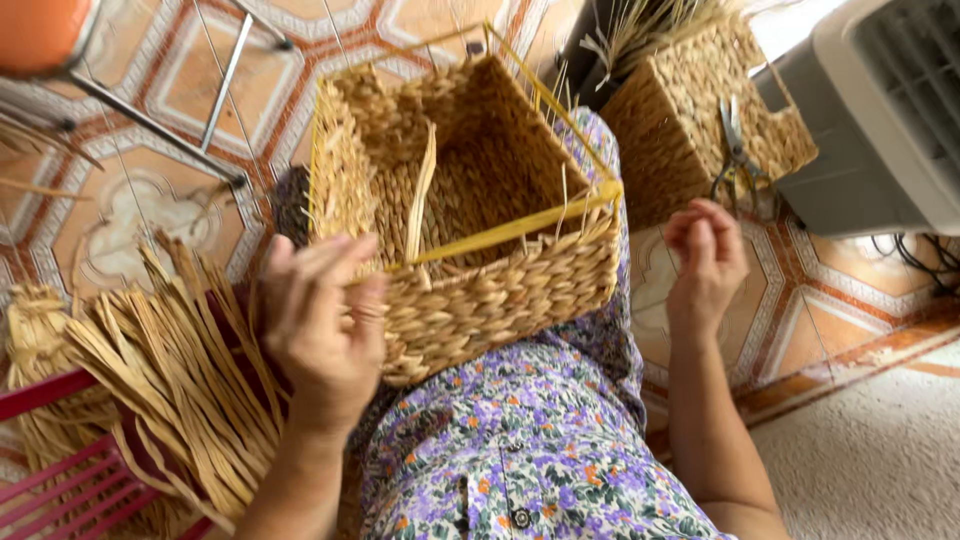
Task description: The person weaves dried palm leaves into a rectangular basket frame, threading strands through the existing weave and trimming excess with scissors. The person occasionally reaches for more palm leaves from a nearby pile and continues weaving along the basket's edge.
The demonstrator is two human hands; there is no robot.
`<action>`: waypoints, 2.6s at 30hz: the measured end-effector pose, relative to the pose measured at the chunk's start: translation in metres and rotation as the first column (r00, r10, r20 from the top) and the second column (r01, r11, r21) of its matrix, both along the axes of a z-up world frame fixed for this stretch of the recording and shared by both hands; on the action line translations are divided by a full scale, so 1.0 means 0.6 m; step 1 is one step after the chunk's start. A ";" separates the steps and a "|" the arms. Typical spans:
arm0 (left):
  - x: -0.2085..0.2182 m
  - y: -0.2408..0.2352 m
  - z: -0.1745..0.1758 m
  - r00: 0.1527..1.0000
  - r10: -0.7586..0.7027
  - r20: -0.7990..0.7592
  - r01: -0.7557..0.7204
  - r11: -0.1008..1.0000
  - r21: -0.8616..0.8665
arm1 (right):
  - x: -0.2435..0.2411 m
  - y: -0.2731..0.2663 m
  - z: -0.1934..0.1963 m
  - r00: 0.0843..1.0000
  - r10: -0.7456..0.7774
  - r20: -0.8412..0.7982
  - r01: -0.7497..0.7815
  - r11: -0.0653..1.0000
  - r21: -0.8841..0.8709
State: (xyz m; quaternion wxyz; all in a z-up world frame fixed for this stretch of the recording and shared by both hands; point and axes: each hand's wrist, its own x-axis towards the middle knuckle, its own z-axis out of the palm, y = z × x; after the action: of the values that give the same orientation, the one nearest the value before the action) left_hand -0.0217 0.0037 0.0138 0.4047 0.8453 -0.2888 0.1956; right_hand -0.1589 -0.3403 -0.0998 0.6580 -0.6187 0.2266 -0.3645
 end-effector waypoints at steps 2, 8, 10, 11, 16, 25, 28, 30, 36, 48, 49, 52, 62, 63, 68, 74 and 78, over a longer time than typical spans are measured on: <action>-0.002 -0.023 -0.001 0.998 0.012 0.054 -0.021 0.986 0.163 | 0.005 0.025 -0.007 0.997 0.053 -0.059 -0.054 0.998 -0.012; 0.022 -0.040 0.002 0.987 -0.001 -0.163 0.042 0.968 0.247 | 0.035 0.095 -0.027 0.973 0.191 -0.127 -0.194 0.981 -0.010; 0.030 -0.035 0.001 0.975 -0.029 -0.220 0.078 0.973 0.216 | 0.035 0.099 -0.028 0.970 0.215 -0.112 -0.196 0.968 0.158; 0.030 -0.034 0.000 0.964 -0.044 -0.262 0.101 0.972 0.210 | 0.031 0.099 -0.026 0.965 0.222 -0.136 -0.201 0.967 0.154; 0.035 -0.048 -0.010 0.953 -0.055 -0.297 0.103 0.983 0.150 | 0.037 0.080 0.016 0.939 0.257 -0.231 -0.271 0.962 -0.033; 0.027 -0.055 -0.006 0.992 -0.015 -0.123 0.022 0.998 0.054 | 0.100 -0.049 0.149 0.860 -0.292 -0.419 0.170 0.937 -0.304; 0.031 -0.061 -0.008 0.992 0.004 -0.123 0.004 0.997 0.071 | 0.116 -0.056 0.191 0.678 -0.574 -0.460 0.092 0.687 -0.721; 0.031 -0.064 -0.010 0.988 0.007 -0.157 0.004 0.997 0.071 | 0.124 -0.051 0.210 0.659 -0.620 -0.426 0.007 0.572 -0.820; 0.036 -0.069 -0.017 0.988 0.053 -0.148 -0.033 0.990 0.136 | 0.137 -0.018 0.224 0.564 -0.610 -0.557 -0.182 0.566 -0.804; 0.029 -0.072 -0.055 0.991 0.119 -0.062 -0.103 0.972 0.213 | 0.109 -0.038 0.182 0.479 -0.626 -0.616 -0.133 0.641 -0.756; 0.030 -0.072 -0.052 0.990 0.127 -0.064 -0.109 0.967 0.229 | 0.110 -0.041 0.180 0.464 -0.631 -0.622 -0.143 0.640 -0.755; 0.028 -0.068 -0.037 0.985 0.146 -0.088 -0.117 0.955 0.273 | 0.115 -0.047 0.180 0.433 -0.643 -0.632 -0.219 0.605 -0.766; 0.011 -0.053 -0.011 0.998 0.042 0.045 -0.046 0.994 0.096 | 0.114 -0.020 0.168 0.446 -0.735 -0.511 -0.297 0.417 -0.859; 0.009 -0.050 -0.011 0.998 0.045 0.049 -0.050 0.994 0.094 | 0.115 -0.017 0.163 0.451 -0.719 -0.528 -0.289 0.442 -0.849; -0.014 -0.040 -0.012 0.995 0.035 -0.097 -0.017 0.983 0.183 | 0.106 -0.029 0.144 0.612 -0.567 -0.551 -0.280 0.496 -0.822; -0.004 -0.040 -0.030 0.991 0.032 -0.130 -0.013 0.989 0.146 | 0.104 -0.062 0.105 0.878 -0.299 -0.373 0.095 0.873 -0.478; 0.018 0.014 -0.043 0.985 0.096 -0.142 -0.096 0.995 0.009 | 0.062 -0.042 0.062 0.986 0.073 -0.152 -0.038 0.975 0.217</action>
State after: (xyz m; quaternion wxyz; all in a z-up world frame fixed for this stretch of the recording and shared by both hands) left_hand -0.0106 0.0122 -0.0118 0.4136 0.8704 -0.2184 0.1539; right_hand -0.1218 -0.3657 -0.0623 0.7103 -0.5779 0.2989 -0.2689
